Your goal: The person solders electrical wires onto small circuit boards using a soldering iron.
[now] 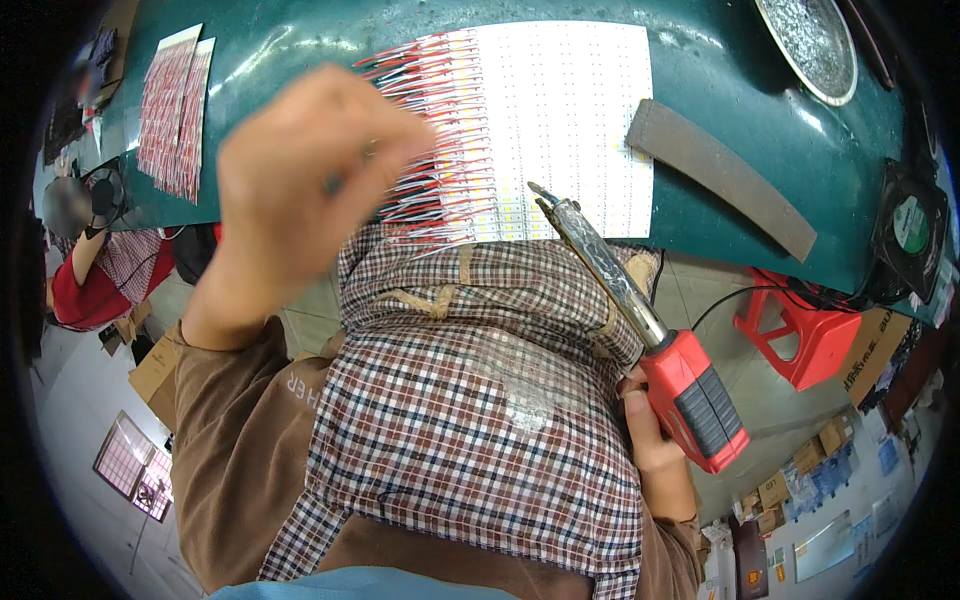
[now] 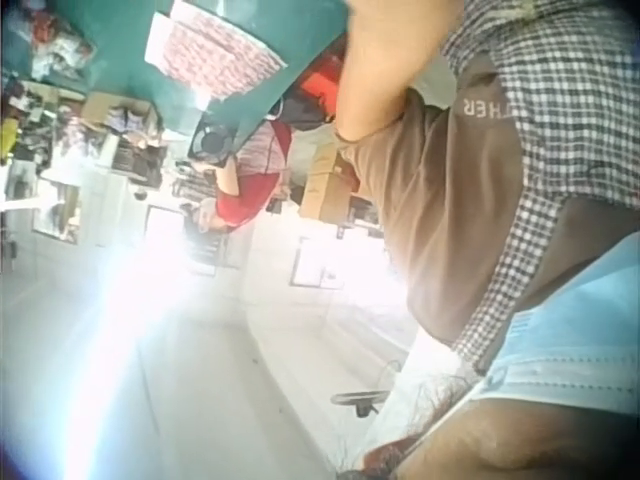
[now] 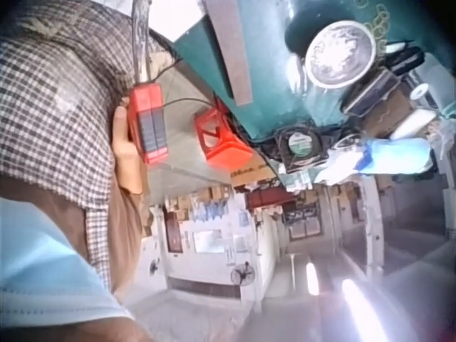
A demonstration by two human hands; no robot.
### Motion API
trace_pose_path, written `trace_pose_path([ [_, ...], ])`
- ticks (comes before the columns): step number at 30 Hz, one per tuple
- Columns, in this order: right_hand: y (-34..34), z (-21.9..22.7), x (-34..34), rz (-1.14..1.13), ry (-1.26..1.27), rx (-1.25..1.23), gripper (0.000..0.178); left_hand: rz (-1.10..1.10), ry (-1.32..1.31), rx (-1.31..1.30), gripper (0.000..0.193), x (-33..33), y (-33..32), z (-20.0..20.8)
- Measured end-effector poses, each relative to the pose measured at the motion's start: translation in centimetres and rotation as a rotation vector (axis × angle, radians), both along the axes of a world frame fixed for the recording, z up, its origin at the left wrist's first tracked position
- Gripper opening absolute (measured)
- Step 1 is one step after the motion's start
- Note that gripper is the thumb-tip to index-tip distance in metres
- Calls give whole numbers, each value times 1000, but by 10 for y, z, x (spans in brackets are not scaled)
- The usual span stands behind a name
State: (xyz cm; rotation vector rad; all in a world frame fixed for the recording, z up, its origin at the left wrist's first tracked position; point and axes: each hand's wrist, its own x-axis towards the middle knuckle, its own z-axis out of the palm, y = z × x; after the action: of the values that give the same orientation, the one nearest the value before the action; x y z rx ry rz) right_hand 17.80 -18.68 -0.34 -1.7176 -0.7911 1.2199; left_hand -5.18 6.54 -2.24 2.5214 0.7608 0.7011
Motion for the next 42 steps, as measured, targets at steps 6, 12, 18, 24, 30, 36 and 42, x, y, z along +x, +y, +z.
trace_pose_path([
  [6,-13,-4,0,0,14,10,19,-103,27,56,21,9,-54,-17],
  [12,-17,-10,0,6,-44,-19,19,-96,-15,96,22,8,-54,-28],
  [18,-15,-16,5,73,-90,-9,14,-101,0,105,22,8,-53,-28],
  [24,-16,-19,7,98,-56,1,12,-95,11,90,22,11,-54,-26],
  [30,-16,-18,7,81,-55,-5,13,-90,66,82,23,13,-56,-23],
  [36,-19,-19,9,89,-76,-1,16,-86,92,86,24,16,-58,-19],
  [42,-20,-15,9,47,38,24,17,-89,105,103,26,17,-57,-19],
])
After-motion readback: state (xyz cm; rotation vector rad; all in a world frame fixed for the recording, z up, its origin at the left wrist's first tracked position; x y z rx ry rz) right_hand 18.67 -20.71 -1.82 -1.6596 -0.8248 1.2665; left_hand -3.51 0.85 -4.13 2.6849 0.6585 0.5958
